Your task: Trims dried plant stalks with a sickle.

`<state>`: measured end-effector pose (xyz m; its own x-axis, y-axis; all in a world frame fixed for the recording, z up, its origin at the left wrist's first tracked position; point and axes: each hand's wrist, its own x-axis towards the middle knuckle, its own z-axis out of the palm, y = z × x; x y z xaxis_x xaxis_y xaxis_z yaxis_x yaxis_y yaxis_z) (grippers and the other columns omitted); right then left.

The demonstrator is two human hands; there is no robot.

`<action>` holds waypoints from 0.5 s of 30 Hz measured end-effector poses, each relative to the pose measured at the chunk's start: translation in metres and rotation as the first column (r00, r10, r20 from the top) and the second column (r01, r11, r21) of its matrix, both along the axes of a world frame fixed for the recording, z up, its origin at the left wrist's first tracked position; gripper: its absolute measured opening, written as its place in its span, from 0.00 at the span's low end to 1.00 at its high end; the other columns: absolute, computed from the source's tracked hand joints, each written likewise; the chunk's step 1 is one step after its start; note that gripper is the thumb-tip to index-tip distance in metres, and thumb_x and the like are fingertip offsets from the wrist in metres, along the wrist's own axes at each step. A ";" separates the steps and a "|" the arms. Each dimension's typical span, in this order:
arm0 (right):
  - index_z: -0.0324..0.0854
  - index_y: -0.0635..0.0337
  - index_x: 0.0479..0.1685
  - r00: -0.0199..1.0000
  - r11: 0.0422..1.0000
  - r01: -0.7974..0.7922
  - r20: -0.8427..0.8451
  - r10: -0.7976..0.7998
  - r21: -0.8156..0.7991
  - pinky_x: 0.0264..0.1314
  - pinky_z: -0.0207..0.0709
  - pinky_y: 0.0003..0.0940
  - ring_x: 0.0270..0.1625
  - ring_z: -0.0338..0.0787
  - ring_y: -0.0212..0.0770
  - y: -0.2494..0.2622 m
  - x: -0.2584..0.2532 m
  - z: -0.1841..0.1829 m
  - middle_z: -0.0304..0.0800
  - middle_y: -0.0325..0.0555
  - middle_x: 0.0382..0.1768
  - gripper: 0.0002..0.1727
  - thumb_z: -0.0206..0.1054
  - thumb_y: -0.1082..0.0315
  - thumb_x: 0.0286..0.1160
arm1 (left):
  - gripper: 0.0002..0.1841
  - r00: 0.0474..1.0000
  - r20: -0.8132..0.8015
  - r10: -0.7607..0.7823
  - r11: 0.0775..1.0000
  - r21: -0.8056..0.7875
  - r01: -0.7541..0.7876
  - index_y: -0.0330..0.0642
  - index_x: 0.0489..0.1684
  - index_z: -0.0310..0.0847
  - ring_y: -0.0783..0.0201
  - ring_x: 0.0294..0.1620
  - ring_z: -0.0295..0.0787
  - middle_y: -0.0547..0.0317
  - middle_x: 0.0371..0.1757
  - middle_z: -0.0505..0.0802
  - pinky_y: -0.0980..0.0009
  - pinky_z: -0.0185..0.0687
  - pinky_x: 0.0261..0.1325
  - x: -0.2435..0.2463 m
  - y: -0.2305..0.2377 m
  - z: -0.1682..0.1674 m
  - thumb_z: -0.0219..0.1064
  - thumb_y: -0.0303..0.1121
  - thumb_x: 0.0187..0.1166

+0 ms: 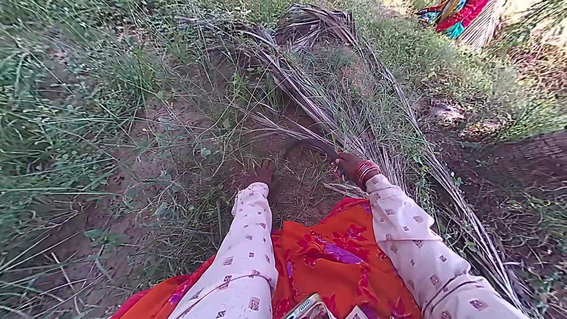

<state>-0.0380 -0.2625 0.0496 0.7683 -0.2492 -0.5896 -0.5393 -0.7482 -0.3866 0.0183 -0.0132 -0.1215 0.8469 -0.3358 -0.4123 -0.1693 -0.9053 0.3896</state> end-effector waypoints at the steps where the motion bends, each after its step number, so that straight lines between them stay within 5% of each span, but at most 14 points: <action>1: 0.69 0.65 0.74 1.000 1.000 -0.008 -0.011 0.008 -0.001 0.34 0.75 0.32 0.27 0.78 0.36 -0.001 0.001 -0.002 0.80 0.50 0.36 0.21 0.42 0.61 0.99 | 0.39 1.000 -0.003 -0.008 1.000 -0.015 0.008 0.49 0.96 0.54 0.37 0.96 0.46 0.47 0.98 0.53 0.31 0.42 0.90 -0.001 -0.008 0.003 0.67 0.41 0.84; 5: 0.69 0.65 0.75 0.989 0.992 -0.115 -0.103 0.109 -0.050 0.42 0.78 0.37 0.33 0.82 0.39 -0.001 0.001 -0.008 0.83 0.53 0.43 0.22 0.40 0.59 0.99 | 0.28 0.998 -0.042 0.046 0.999 -0.005 -0.046 0.50 0.90 0.66 0.39 0.88 0.69 0.47 0.90 0.72 0.36 0.56 0.88 0.002 -0.022 0.023 0.60 0.34 0.88; 8: 0.68 0.63 0.78 0.961 0.973 -0.213 -0.198 0.192 -0.090 0.49 0.78 0.41 0.39 0.83 0.43 0.008 0.002 -0.009 0.83 0.56 0.48 0.24 0.39 0.58 0.99 | 0.28 0.985 -0.072 0.156 0.988 -0.007 -0.156 0.43 0.85 0.71 0.39 0.87 0.70 0.38 0.83 0.79 0.39 0.59 0.88 0.005 -0.017 0.024 0.64 0.30 0.82; 15: 0.65 0.65 0.77 0.950 0.963 -0.253 -0.211 0.229 -0.096 0.44 0.77 0.38 0.33 0.80 0.41 0.007 -0.014 0.026 0.80 0.53 0.41 0.22 0.39 0.60 0.99 | 0.27 0.986 -0.055 0.156 0.988 0.022 -0.155 0.42 0.85 0.72 0.40 0.88 0.68 0.43 0.85 0.78 0.37 0.67 0.82 0.005 -0.021 0.021 0.64 0.31 0.84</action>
